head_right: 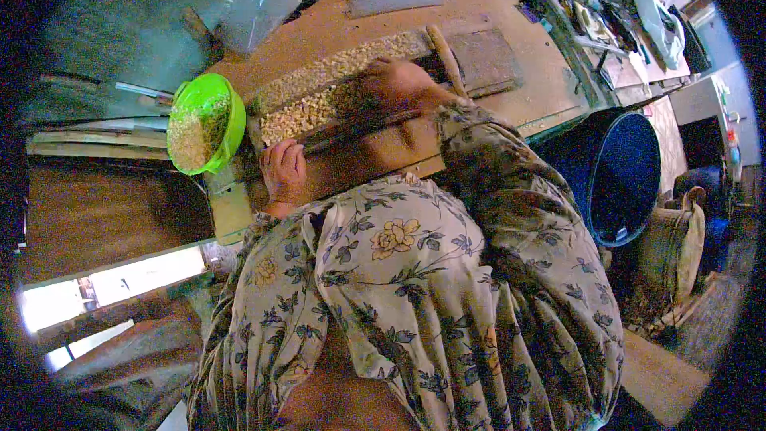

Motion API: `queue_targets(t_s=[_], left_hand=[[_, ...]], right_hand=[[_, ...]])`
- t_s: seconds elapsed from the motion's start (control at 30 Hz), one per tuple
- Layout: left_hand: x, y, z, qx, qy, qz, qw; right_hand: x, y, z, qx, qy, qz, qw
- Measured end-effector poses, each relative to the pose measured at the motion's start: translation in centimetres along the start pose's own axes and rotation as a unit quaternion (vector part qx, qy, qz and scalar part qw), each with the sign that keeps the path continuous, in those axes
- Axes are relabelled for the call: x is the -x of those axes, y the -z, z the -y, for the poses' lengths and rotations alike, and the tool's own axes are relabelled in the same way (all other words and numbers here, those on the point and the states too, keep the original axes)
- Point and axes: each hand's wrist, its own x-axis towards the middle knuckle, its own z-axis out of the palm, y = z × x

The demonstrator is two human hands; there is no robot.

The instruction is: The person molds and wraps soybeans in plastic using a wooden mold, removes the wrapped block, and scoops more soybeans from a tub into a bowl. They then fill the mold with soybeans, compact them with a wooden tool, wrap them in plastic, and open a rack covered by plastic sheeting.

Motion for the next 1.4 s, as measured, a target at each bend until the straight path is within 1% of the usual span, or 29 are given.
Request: queue_targets(t_s=[0.03,0.1,0.23,0.3,0.37,0.4,0.43,0.47,0.53,0.57,0.6,0.67,0.7,0.77,0.8,0.87,0.9,0.93,0.97,1.03,1.17,1.23,1.4], left_hand=[[0.1,-0.1,0.1,-0.001,0.001,0.0,1.0],[0.2,-0.3,0.3,0.012,0.006,0.008,1.0],[-0.1,-0.2,0.2,0.004,-0.001,0.015,1.0],[-0.2,0.3,-0.4,-0.005,0.003,0.009,1.0],[0.0,-0.1,-0.2,-0.008,0.0,0.01,1.0],[0.2,-0.4,0.1,-0.013,-0.001,0.011,1.0],[0.6,-0.6,0.4,0.001,0.019,0.035,0.999],[0.6,-0.4,0.3,0.004,0.015,0.035,0.999],[0.3,0.0,0.0,-0.009,0.01,0.043,0.999],[0.2,-0.1,0.1,-0.008,0.008,0.043,0.999],[0.3,-0.2,0.1,-0.011,0.008,0.037,0.999],[0.4,-0.4,0.2,-0.013,0.013,0.031,0.999],[0.4,-0.4,0.2,-0.013,0.015,0.032,0.999],[0.4,-0.4,0.1,-0.012,0.021,0.031,0.999],[0.4,-0.3,0.1,-0.009,0.027,0.037,0.999],[0.4,-0.5,0.3,-0.007,0.035,0.041,0.999],[0.6,-0.7,0.4,-0.002,0.033,0.029,0.999],[0.7,-0.9,0.5,0.004,0.031,0.017,0.999],[0.8,-0.9,0.5,0.004,0.032,0.015,0.999],[0.8,-1.1,0.7,0.004,0.023,0.01,1.0],[0.6,-0.5,0.2,0.006,0.035,0.03,0.999],[0.4,-0.4,0.1,-0.02,0.033,0.031,0.999],[0.0,0.1,-0.3,-0.006,0.024,0.017,1.0]], right_hand=[[0.3,0.6,-0.1,-0.001,0.001,0.0,1.0],[1.0,1.6,-0.1,-0.026,-0.061,0.042,0.997],[2.1,1.8,-0.5,-0.064,-0.096,0.016,0.993],[1.3,2.2,0.8,0.018,-0.069,-0.025,0.997],[-0.1,-0.4,1.1,0.033,-0.016,-0.004,0.999],[-1.1,-1.8,2.1,-0.006,-0.049,0.03,0.998],[-1.9,-2.2,3.1,-0.025,-0.067,0.047,0.996],[-2.7,-2.6,4.1,-0.043,-0.085,0.062,0.994],[-3.5,-2.1,5.0,0.025,0.015,0.06,0.998],[-3.6,-1.6,4.8,0.059,0.028,0.081,0.995],[-3.3,-1.5,4.2,0.06,0.027,0.081,0.995],[-1.9,-1.3,2.7,0.044,-0.014,0.058,0.997],[-1.4,-0.1,2.6,0.045,-0.012,0.061,0.997],[-0.4,3.4,2.6,0.032,-0.088,0.157,0.983],[0.6,3.5,1.8,0.034,-0.085,0.159,0.983],[2.5,3.2,-0.3,-0.019,-0.04,0.053,0.998],[2.8,3.6,-0.5,0.039,-0.064,0.103,0.992],[3.2,3.9,-0.7,0.04,-0.062,0.104,0.992],[3.6,4.4,-0.8,0.01,-0.116,0.121,0.986],[3.8,4.7,-1.3,-0.019,-0.169,0.14,0.976],[2.8,3.9,-3.3,-0.069,-0.198,0.126,0.97],[1.3,2.3,-3.4,-0.087,-0.205,0.122,0.967],[0.0,-0.7,-3.9,-0.093,-0.186,0.123,0.97]])
